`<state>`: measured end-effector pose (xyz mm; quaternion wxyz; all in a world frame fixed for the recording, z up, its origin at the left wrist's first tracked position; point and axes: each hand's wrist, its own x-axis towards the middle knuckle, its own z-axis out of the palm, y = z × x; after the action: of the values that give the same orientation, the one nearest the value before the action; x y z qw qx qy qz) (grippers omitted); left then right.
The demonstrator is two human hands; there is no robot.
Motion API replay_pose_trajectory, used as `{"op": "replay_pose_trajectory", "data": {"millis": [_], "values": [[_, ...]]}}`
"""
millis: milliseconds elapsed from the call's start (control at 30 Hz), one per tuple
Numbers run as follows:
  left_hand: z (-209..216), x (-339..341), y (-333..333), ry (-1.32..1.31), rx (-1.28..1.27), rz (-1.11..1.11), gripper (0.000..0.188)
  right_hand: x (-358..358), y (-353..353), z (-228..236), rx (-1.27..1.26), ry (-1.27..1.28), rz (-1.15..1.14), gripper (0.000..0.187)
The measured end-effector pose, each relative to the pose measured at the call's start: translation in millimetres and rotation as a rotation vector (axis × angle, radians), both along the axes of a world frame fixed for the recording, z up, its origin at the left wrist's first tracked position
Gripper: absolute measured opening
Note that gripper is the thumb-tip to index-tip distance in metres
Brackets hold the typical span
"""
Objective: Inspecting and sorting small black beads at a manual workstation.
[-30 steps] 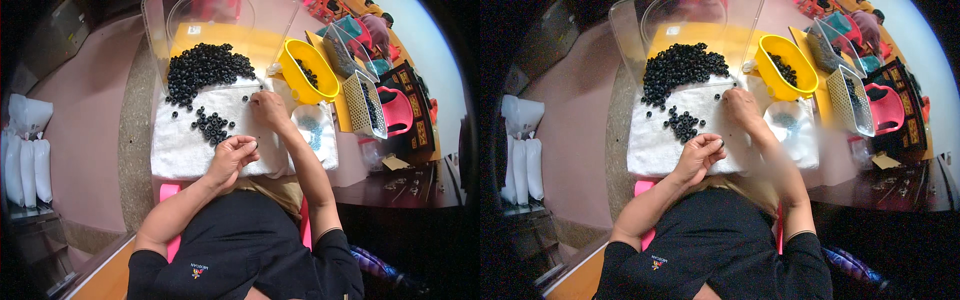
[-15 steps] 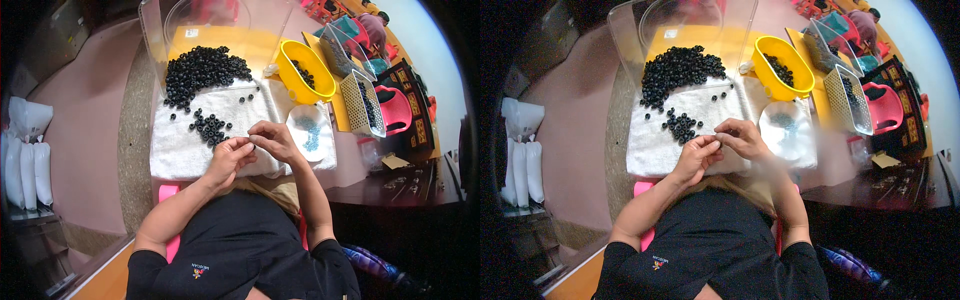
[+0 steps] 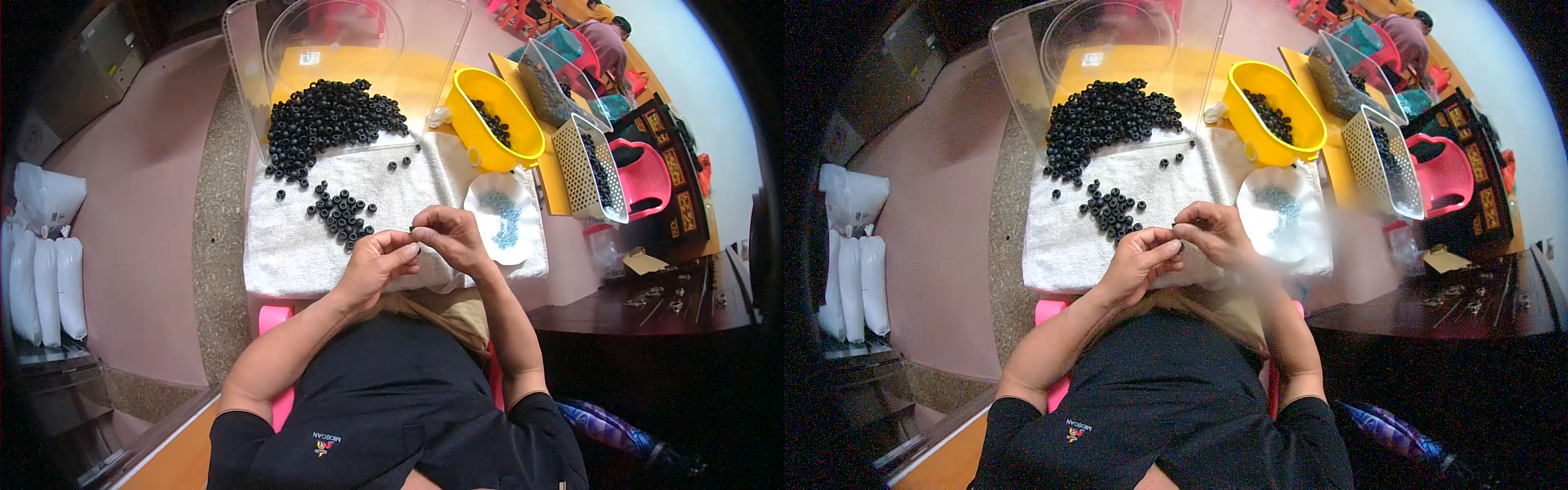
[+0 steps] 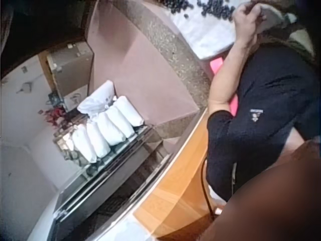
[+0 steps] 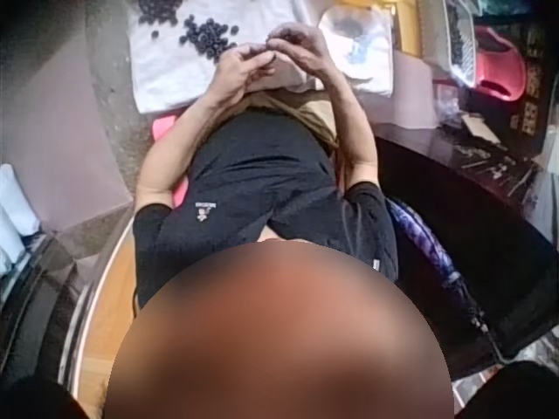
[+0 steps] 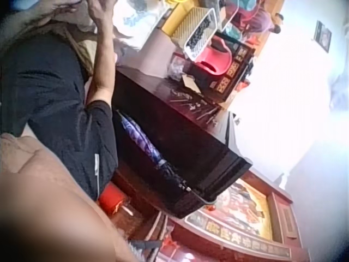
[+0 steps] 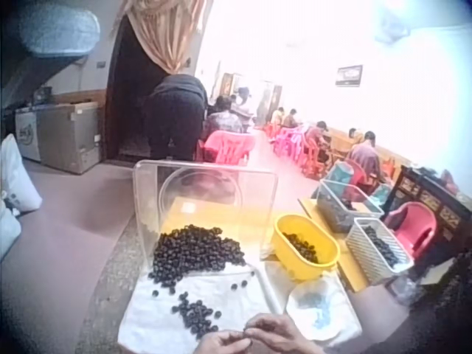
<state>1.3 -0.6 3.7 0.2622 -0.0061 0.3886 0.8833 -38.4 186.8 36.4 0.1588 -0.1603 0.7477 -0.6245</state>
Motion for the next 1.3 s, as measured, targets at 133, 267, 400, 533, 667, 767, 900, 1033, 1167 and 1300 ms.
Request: {"op": "replay_pose_trajectory", "data": {"millis": [133, 267, 400, 533, 667, 767, 900, 1033, 1167, 1300], "values": [[3.2, 0.0, -1.3, -0.013, 0.006, 0.013, 0.014, 2.2, 1.9, 1.7, 0.019, 0.134, 0.016, 0.008], [0.3, 0.0, -2.2, -0.008, 0.008, 0.037, 0.013, 5.4, 5.1, 8.8, -0.04, 0.066, 0.049, 0.011], [2.8, -1.7, -1.3, 0.033, -0.055, 0.049, 0.013, 3.6, 13.1, 9.0, -0.09, -0.108, 0.084, 0.016], [-0.2, -3.5, -1.7, 0.129, -0.112, 0.049, 0.013, -0.9, 12.8, 21.1, -0.046, -0.199, 0.156, 0.017], [0.4, -4.3, -2.5, 0.217, -0.173, 0.037, 0.013, -7.4, 15.5, 23.1, -0.05, -0.305, 0.237, 0.018], [0.9, -3.0, -1.8, 0.245, -0.178, 0.029, 0.014, -10.5, 15.8, 23.7, -0.053, -0.368, 0.274, 0.017], [0.2, -3.9, -2.6, 0.257, -0.172, 0.015, 0.014, -11.1, 15.2, 23.8, -0.012, -0.312, 0.27, 0.017], [-3.2, -2.8, -1.9, 0.276, -0.179, -0.007, 0.014, -13.1, 17.3, 26.0, -0.038, -0.378, 0.338, 0.017], [-2.5, -2.6, -2.4, 0.259, -0.152, -0.017, 0.014, -12.9, 17.9, 23.3, -0.028, -0.396, 0.328, 0.015], [1.1, -3.7, -3.8, 0.193, -0.152, 0.016, 0.014, -4.8, 15.9, 9.7, 0.001, -0.242, 0.197, 0.013]]}}
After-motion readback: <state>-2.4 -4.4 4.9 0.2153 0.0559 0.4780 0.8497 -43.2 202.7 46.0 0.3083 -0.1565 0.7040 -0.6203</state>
